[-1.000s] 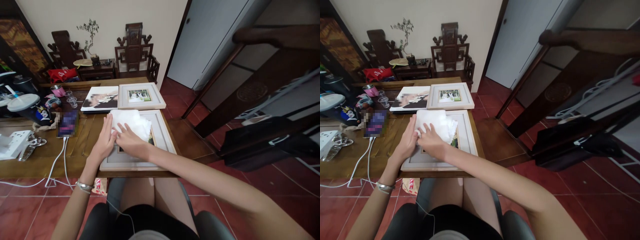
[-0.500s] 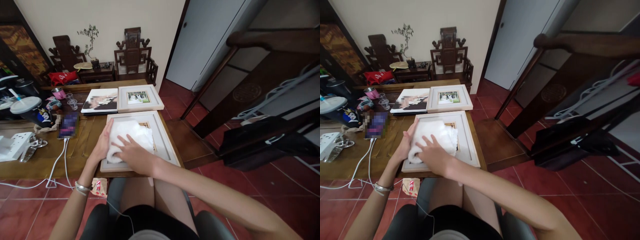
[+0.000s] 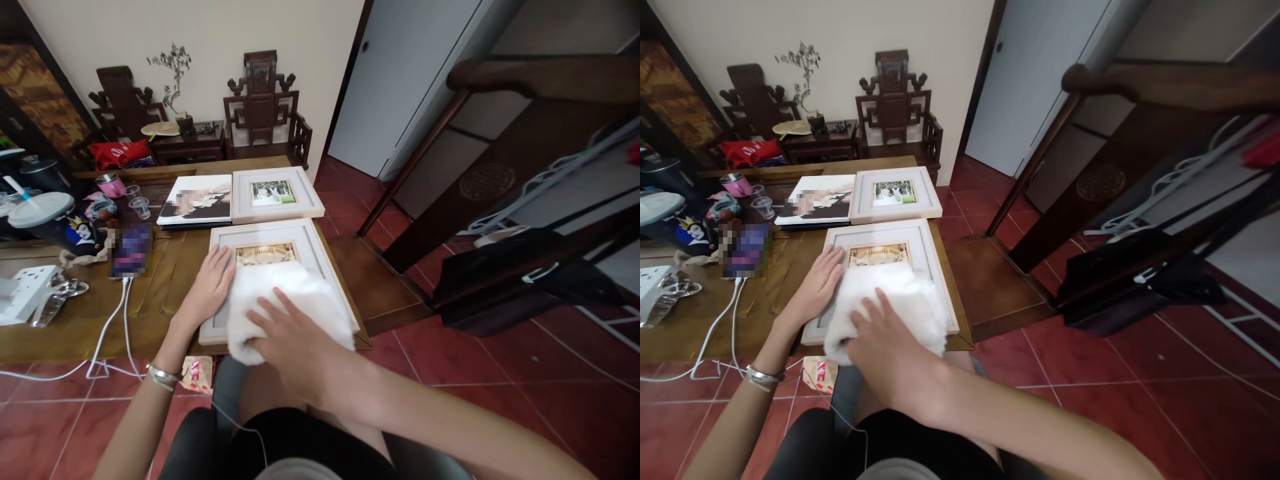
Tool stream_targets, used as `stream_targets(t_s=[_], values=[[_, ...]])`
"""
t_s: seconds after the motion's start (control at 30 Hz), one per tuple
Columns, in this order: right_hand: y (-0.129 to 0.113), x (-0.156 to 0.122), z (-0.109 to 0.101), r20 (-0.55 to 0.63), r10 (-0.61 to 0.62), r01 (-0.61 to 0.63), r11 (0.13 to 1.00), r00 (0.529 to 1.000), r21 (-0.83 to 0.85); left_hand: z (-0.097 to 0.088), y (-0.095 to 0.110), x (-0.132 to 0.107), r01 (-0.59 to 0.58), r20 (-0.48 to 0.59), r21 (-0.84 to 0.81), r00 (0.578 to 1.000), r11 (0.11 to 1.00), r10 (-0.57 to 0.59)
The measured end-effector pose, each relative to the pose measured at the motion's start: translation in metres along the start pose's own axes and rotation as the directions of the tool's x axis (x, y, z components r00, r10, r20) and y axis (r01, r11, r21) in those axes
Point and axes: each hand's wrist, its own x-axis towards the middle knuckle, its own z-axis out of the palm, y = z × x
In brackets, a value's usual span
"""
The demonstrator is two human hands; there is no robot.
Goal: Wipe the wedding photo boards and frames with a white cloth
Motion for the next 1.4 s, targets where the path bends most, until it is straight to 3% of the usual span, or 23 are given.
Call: stream_targets(t_s=[0.17,0.3,0.4,0.53,0.7,0.87,0.97,1.07,1.13,1.2,1.3,1.4], values=[[0.018,-0.027,-0.018,0.005,0.074,-0.074,0.997,0.997,0.029,0.004,-0.002,0.002,-0.03,-0.117,-0.035,0.993,0.999,0.025],[-0.002,0.0,-0.021,0.014,0.04,-0.04,0.999,0.999,0.016,0.001,0.002,0.001,0.066,-0.241,-0.2,0.964,0.978,-0.115],[-0.027,0.029,-0.016,-0.078,0.01,-0.008,1.0,0.997,0.026,-0.002,0.006,0.0,0.127,-0.252,-0.317,0.944,0.94,-0.212],[-0.04,0.044,-0.007,-0.117,0.046,-0.048,0.999,0.992,-0.017,-0.004,0.007,0.0,0.065,-0.242,-0.231,0.962,0.971,-0.122],[-0.015,0.003,0.003,-0.047,0.137,-0.136,0.99,0.989,0.02,-0.001,0.004,0.001,-0.074,-0.122,-0.048,0.99,0.996,0.067],[0.026,-0.058,0.0,-0.059,0.238,-0.236,0.971,0.97,0.035,0.001,0.002,0.002,-0.088,-0.077,0.03,0.993,0.996,0.09],[0.052,-0.065,-0.011,-0.106,0.313,-0.31,0.95,0.944,0.05,0.003,0.002,0.003,-0.094,-0.086,0.046,0.991,0.994,0.098],[0.079,-0.036,-0.025,-0.334,0.4,-0.424,0.906,0.853,0.002,0.004,-0.001,0.004,-0.093,-0.117,0.033,0.988,0.995,0.097],[0.093,-0.001,-0.031,-0.49,0.332,-0.413,0.908,0.806,-0.065,0.004,-0.004,0.004,-0.093,-0.123,0.027,0.988,0.995,0.096],[0.102,0.04,-0.034,-0.541,0.188,-0.31,0.94,0.82,-0.143,0.003,-0.006,0.005,-0.1,-0.11,0.026,0.989,0.995,0.102],[0.107,0.096,-0.03,-0.415,-0.022,-0.079,0.971,0.909,-0.226,0.001,-0.008,0.005,-0.122,-0.08,0.042,0.989,0.992,0.125],[0.109,0.128,-0.021,-0.282,-0.092,0.041,0.983,0.955,-0.179,0.0,-0.008,0.004,-0.112,-0.07,0.058,0.991,0.992,0.116]])
